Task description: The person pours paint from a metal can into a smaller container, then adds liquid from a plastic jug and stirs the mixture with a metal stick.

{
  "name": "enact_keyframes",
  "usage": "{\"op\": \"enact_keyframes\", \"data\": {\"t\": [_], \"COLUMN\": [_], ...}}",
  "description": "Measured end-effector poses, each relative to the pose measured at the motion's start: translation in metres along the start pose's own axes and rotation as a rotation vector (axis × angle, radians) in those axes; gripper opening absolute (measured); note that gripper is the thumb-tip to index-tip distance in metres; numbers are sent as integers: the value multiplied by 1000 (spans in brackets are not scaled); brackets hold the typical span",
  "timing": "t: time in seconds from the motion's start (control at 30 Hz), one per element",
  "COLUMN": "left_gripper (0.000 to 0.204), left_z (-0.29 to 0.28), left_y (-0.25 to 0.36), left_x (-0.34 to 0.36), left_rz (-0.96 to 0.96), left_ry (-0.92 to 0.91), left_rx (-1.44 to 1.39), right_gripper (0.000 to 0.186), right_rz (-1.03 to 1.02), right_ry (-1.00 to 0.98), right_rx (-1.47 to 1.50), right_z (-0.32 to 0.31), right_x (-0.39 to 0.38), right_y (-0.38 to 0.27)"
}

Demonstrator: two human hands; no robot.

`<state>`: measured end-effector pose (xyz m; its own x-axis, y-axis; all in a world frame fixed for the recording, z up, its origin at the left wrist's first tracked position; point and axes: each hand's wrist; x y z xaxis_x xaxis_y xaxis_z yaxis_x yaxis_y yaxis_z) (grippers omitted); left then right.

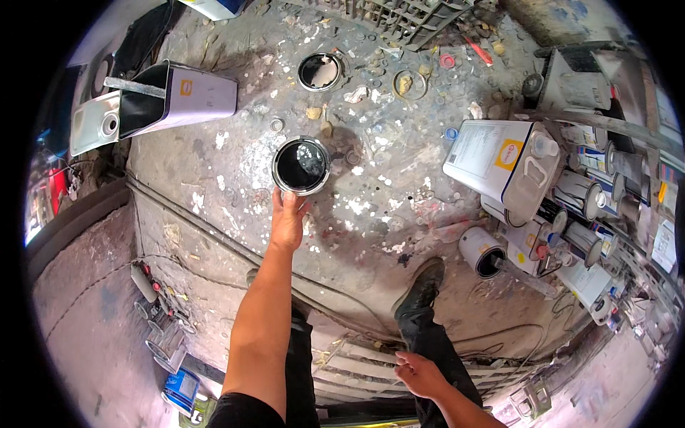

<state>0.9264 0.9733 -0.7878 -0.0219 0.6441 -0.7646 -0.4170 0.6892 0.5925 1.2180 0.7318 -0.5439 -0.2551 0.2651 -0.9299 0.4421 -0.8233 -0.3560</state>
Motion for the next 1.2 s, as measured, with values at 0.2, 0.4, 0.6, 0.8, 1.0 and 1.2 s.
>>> {"op": "enact_keyframes", "data": {"t": [0.2,0.4,0.6,0.8,1.0,1.2], "left_gripper": [98,101,100,103,89,85], "left_z": [9,8,-15,-52,-85,-116], "left_y": [9,45,129,249,330,351], "left_x": [0,-28,-111,-206,-252,-245], "left_rz": [-28,-26,83,250,352,344], "left_ry": [48,12,-61,-62,-38,125], "left_rx": [-130,-244,-297,-247,-232,-290], "right_gripper": [52,52,55,48,45,39], "right_rz": [-55,5,127,76,-253,-500], "right_ry": [35,28,42,184,342,383], "right_rx": [-68,-178,-334,-360,-399,-306], "right_z": [6,22,52,82,71,17], "right_x": [1,8,-4,-37,-21,36], "right_y": [6,-7,-29,-72,-163,-266]}}
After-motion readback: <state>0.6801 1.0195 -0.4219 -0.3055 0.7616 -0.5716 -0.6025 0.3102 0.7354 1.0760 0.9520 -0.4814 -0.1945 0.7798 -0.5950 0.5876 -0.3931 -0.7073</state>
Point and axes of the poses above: each hand's wrist, its own x-axis towards the middle knuckle, its own z-axis out of the palm, y = z × x, and after that the axes turned 7 degrees about -z, right-handed
